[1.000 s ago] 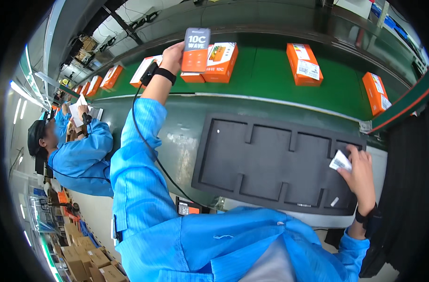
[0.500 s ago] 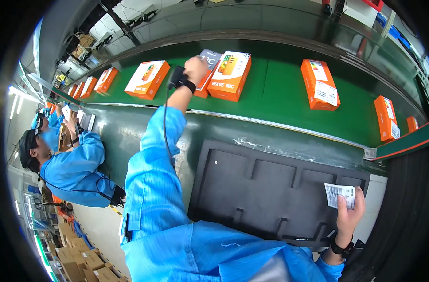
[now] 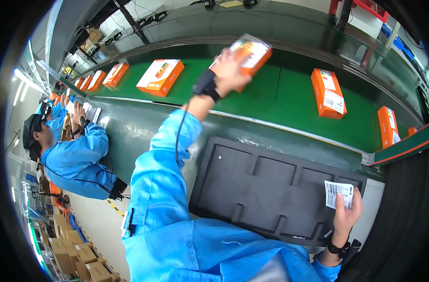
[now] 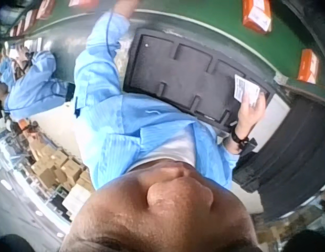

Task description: The recorder is picking electronic product boxes (Blackview 10C WAVE) from a conveyor, scanning or checking a card/sheet, and placing items into a foam tray for batching.

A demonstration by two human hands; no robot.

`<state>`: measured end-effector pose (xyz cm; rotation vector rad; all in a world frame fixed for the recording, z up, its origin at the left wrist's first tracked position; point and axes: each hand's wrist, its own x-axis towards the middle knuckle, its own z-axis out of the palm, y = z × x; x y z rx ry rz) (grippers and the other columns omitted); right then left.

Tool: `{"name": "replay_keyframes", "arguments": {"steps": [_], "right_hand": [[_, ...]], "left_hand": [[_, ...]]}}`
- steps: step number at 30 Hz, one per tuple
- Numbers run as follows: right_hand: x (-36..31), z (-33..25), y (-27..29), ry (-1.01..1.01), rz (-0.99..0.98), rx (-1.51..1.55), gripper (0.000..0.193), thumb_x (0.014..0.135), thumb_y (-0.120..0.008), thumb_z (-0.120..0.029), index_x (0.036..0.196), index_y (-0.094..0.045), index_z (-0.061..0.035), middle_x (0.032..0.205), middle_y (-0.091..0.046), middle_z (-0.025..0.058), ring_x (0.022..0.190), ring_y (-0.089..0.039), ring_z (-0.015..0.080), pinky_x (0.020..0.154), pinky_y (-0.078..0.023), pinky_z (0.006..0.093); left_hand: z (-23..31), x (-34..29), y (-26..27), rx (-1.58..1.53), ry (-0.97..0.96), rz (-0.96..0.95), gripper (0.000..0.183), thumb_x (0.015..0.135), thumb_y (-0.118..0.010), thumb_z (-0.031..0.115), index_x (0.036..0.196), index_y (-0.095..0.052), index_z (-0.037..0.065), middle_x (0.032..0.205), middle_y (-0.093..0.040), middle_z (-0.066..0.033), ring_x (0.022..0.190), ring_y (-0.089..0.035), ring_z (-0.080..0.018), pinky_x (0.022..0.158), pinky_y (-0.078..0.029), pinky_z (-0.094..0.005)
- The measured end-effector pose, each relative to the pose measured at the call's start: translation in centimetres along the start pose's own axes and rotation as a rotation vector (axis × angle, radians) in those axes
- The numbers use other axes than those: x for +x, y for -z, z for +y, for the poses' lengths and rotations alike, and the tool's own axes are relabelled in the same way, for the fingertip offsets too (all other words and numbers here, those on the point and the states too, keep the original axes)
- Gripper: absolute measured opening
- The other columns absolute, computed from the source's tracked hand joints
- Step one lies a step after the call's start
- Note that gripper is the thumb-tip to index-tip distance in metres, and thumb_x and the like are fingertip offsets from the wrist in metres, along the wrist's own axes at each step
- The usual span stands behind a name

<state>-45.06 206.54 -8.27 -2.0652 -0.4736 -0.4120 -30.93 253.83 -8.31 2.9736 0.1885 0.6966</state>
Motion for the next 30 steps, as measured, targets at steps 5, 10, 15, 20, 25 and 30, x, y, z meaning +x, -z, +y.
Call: {"name": "replay_keyframes", "arguments": {"steps": [5,10,15,20,25,30], "right_hand": [[0.6,-1.3,0.1,0.019,-0.036,0.029,0.019,0.077,-0.068,-0.008,0.08,-0.053,0.0022,0.07,-0.049,0.0118,0.061,-0.048,0.0253,0.056,-0.037,0.0331],[0.9,-0.9,0.3,0.082,-0.091,0.013,0.019,0.076,-0.069,-0.008,0.08,-0.053,0.0022,0.07,-0.049,0.0123,0.059,-0.048,0.0262,0.054,-0.036,0.0329],[0.8,-0.7,0.9,0.044,-0.085,-0.005,0.02,0.076,-0.069,-0.009,0.079,-0.053,0.0023,0.069,-0.049,0.0124,0.059,-0.048,0.0263,0.054,-0.036,0.0329],[0.7,0.1,0.6,0.014,-0.052,0.007,0.019,0.076,-0.07,-0.008,0.08,-0.054,0.0025,0.069,-0.049,0.0123,0.059,-0.047,0.0251,0.054,-0.036,0.0327],[1.0,-0.3,0.6,0.032,-0.095,-0.035,0.02,0.076,-0.07,-0.009,0.08,-0.054,0.0028,0.07,-0.05,0.0121,0.059,-0.047,0.0252,0.053,-0.036,0.0331],[0.7,0.2,0.1,0.005,-0.083,-0.024,0.021,0.075,-0.072,-0.011,0.08,-0.055,0.002,0.07,-0.051,0.013,0.059,-0.048,0.0252,0.053,-0.036,0.0334]], "left_hand": [[-9.7,0.4,1.8,-0.022,0.037,-0.208,0.071,0.063,-0.065,0.034,0.132,-0.054,0.026,0.142,-0.045,-0.0079,0.128,-0.042,-0.0308,0.099,-0.037,-0.0512],[-8.2,-0.9,0.1,0.03,0.053,-0.152,0.068,0.066,-0.063,0.037,0.133,-0.053,0.03,0.146,-0.041,-0.0033,0.131,-0.039,-0.0327,0.1,-0.036,-0.0541],[-2.6,0.7,0.1,0.102,0.24,-0.189,0.068,0.066,-0.065,0.036,0.133,-0.054,0.031,0.147,-0.041,-0.0026,0.133,-0.035,-0.0352,0.1,-0.035,-0.0555],[-2.9,-0.5,0.0,0.05,0.305,-0.158,0.067,0.067,-0.066,0.037,0.133,-0.054,0.029,0.146,-0.042,-0.0022,0.132,-0.035,-0.0357,0.099,-0.035,-0.0551],[-2.5,0.5,-1.2,-0.107,0.423,-0.143,0.066,0.068,-0.066,0.037,0.132,-0.055,0.028,0.145,-0.043,-0.0036,0.129,-0.04,-0.035,0.099,-0.036,-0.0544],[-3.4,-0.5,-2.7,-0.125,0.301,-0.056,0.063,0.07,-0.067,0.039,0.13,-0.058,0.025,0.142,-0.046,-0.0107,0.123,-0.051,-0.0318,0.1,-0.042,-0.0477]]}}
